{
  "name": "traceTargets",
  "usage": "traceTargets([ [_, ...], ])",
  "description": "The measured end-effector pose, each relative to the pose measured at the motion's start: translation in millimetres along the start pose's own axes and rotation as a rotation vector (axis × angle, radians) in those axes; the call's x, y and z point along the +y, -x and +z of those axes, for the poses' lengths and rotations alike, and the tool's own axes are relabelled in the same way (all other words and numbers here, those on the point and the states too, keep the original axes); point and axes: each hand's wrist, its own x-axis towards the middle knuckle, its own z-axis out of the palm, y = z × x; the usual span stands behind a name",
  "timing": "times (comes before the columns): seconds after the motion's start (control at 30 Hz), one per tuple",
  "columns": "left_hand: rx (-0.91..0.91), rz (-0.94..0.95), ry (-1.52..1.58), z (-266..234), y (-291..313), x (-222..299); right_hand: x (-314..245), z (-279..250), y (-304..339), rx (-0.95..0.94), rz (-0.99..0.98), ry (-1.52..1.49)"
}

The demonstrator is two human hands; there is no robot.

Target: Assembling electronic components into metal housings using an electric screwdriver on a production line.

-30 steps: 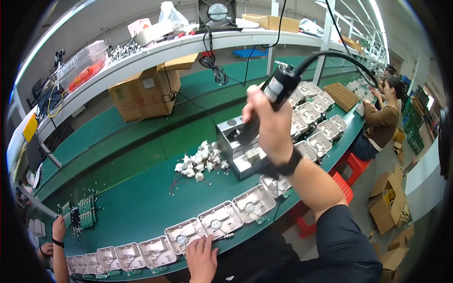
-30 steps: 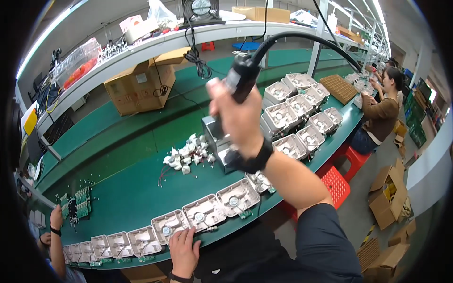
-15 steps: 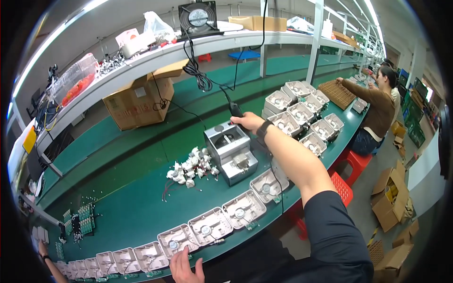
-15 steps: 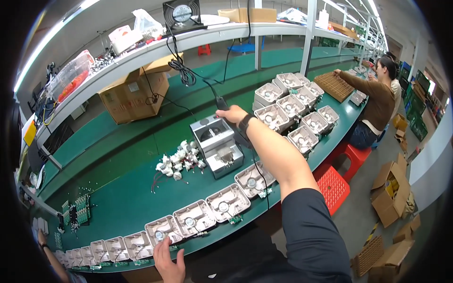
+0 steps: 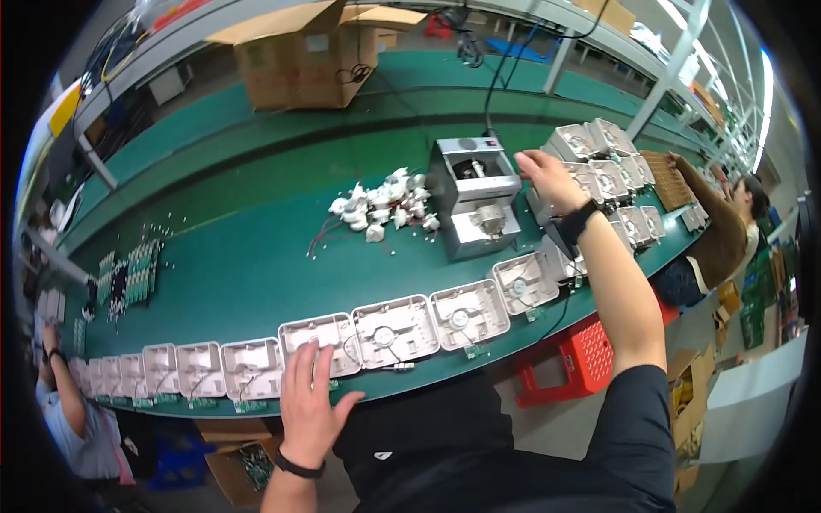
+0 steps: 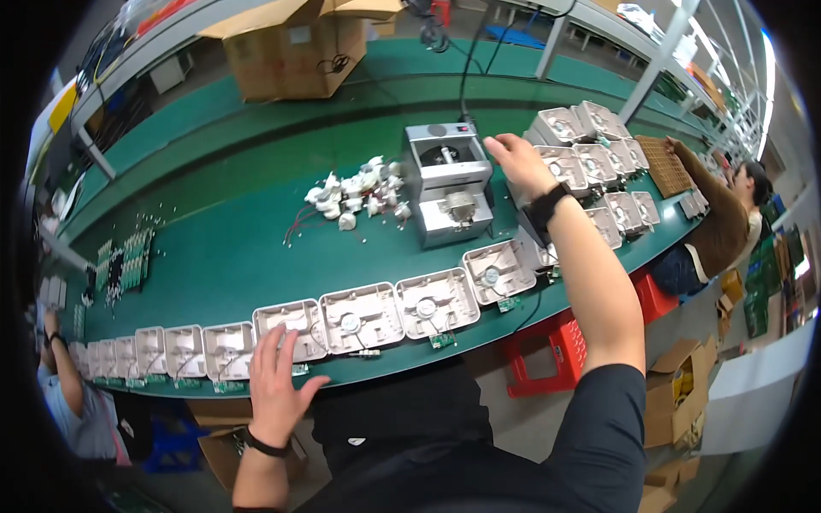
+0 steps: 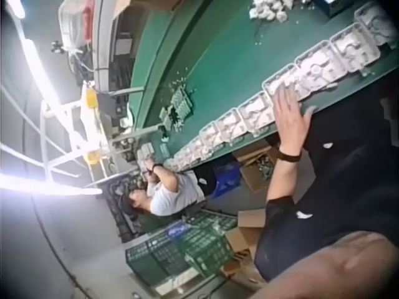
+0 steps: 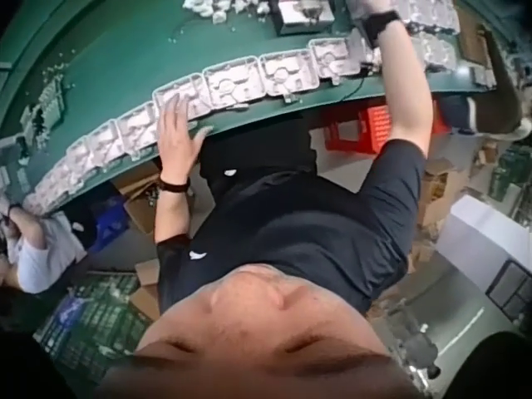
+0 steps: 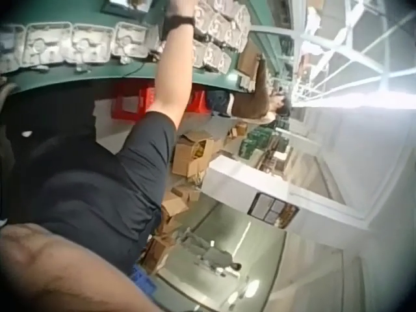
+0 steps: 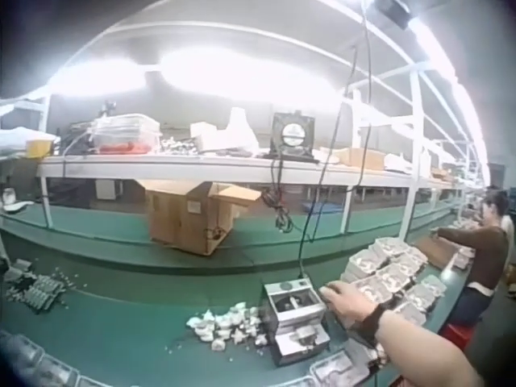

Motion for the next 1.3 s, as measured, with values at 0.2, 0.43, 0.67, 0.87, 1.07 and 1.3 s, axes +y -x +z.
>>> traceTargets([
  [0.2, -0.150, -0.002, -0.049, -29, -21, -29, -49, 83, 168, 0.017, -0.530, 0.423],
  [0.43, 0.074, -0.112, 0.165, -34, -6, -33, -27, 218, 266, -0.193, -0.725, 0.659],
  [0.67, 0.253, -0.232, 0.409, -13, 61, -8, -4, 282, 246, -0.123, -0.685, 0.768],
  [0.87, 0.450, -0.460, 0.357, 2, 90, -22, -17, 273, 244, -0.100, -0.603, 0.626],
  [1.07, 0.649, -0.463, 0.443, 7, 81, -39, -43, 249, 252, -0.105, -0.579, 0.524],
  [1.3, 0.568, -0.345, 0.463, 25, 70, -22, -69, 191, 244, 0.038, -0.692, 0.492],
])
